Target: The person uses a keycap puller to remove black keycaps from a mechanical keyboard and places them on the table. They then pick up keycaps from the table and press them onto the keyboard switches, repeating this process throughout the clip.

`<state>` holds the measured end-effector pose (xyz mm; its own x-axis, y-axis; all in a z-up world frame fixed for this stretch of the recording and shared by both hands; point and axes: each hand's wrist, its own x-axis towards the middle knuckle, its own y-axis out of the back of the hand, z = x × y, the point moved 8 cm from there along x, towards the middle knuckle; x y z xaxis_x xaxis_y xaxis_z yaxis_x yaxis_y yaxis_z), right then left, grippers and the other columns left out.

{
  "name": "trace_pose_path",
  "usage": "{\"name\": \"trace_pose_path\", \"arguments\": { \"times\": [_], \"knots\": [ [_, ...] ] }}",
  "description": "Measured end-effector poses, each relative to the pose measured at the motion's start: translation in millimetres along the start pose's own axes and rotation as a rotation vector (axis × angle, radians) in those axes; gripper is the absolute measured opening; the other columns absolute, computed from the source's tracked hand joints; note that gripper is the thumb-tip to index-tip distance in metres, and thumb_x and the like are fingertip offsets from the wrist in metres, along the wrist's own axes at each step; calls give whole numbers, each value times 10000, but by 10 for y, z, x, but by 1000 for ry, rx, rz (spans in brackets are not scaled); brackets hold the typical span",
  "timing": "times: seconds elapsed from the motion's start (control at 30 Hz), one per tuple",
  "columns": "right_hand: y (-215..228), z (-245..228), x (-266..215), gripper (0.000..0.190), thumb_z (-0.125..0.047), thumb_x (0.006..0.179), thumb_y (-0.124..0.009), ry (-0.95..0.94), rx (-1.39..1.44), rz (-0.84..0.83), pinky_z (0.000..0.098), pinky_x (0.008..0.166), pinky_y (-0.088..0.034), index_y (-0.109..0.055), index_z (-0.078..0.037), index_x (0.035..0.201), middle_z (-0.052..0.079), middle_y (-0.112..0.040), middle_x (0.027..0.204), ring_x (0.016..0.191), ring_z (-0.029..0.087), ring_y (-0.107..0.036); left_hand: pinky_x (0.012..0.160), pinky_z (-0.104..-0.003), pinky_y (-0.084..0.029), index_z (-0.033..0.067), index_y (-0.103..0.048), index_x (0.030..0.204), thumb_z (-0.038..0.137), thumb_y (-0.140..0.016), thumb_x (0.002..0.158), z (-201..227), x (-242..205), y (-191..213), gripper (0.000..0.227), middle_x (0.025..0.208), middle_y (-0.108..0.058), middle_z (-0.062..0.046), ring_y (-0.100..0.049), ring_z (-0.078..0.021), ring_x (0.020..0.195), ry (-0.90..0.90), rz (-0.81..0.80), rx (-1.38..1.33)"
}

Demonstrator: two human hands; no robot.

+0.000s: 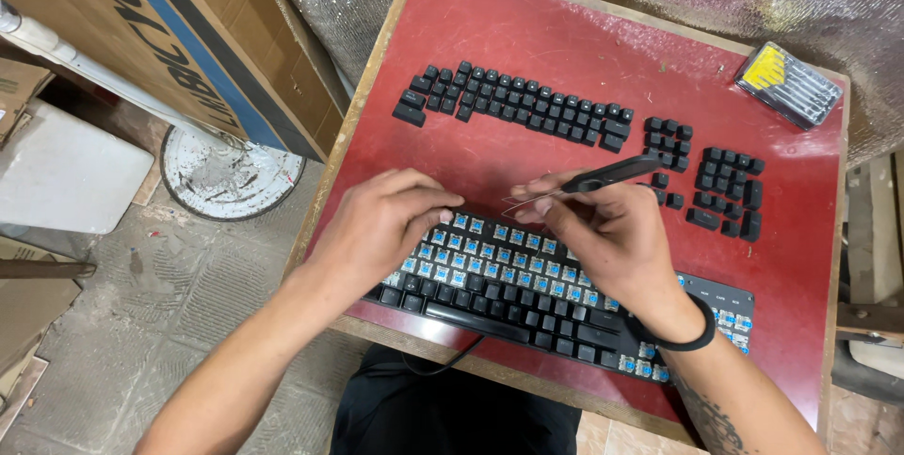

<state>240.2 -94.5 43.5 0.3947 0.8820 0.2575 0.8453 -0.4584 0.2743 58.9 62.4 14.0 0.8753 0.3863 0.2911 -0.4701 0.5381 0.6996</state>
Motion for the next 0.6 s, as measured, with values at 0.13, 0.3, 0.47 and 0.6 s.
{"name": "trace_pose_path", "arguments": {
  "times": [0.13,0.3,0.47,0.6],
  "knots": [
    [152,-89,62,203,73,1099,-774,-2,-30,14,281,706,-700,-870,61,1278,200,-944,1041,921,175,-880,1047,-409,-684,144,-956,1262,170,-868,1126,-224,291,-37,164,1104,-908,-54,-866,-260,1181,-39,-63,164],
    [254,-172,114,205,111,1082,-765,22,-29,58,319,749,-706,-868,89,1258,272,-942,1071,975,259,-919,1040,-431,-629,197,-916,1206,313,-948,1067,-525,771,-292,183,1036,-899,-2,-815,-235,1249,-248,-62,375],
    [307,-137,125,188,83,1090,-779,38,-42,65,333,750,-723,-871,71,1253,247,-942,1029,987,256,-919,1055,-426,-527,300,-898,1137,404,-968,986,-787,1060,-543,196,1133,-812,81,-677,-215,1309,-282,-19,512],
    [355,-190,151,175,61,1101,-783,55,-72,72,336,746,-727,-871,65,1252,245,-940,1015,990,263,-925,1044,-456,-464,312,-895,1099,435,-965,975,-880,1130,-602,188,1199,-683,79,-588,-240,1306,-306,41,591]
  ]
}}
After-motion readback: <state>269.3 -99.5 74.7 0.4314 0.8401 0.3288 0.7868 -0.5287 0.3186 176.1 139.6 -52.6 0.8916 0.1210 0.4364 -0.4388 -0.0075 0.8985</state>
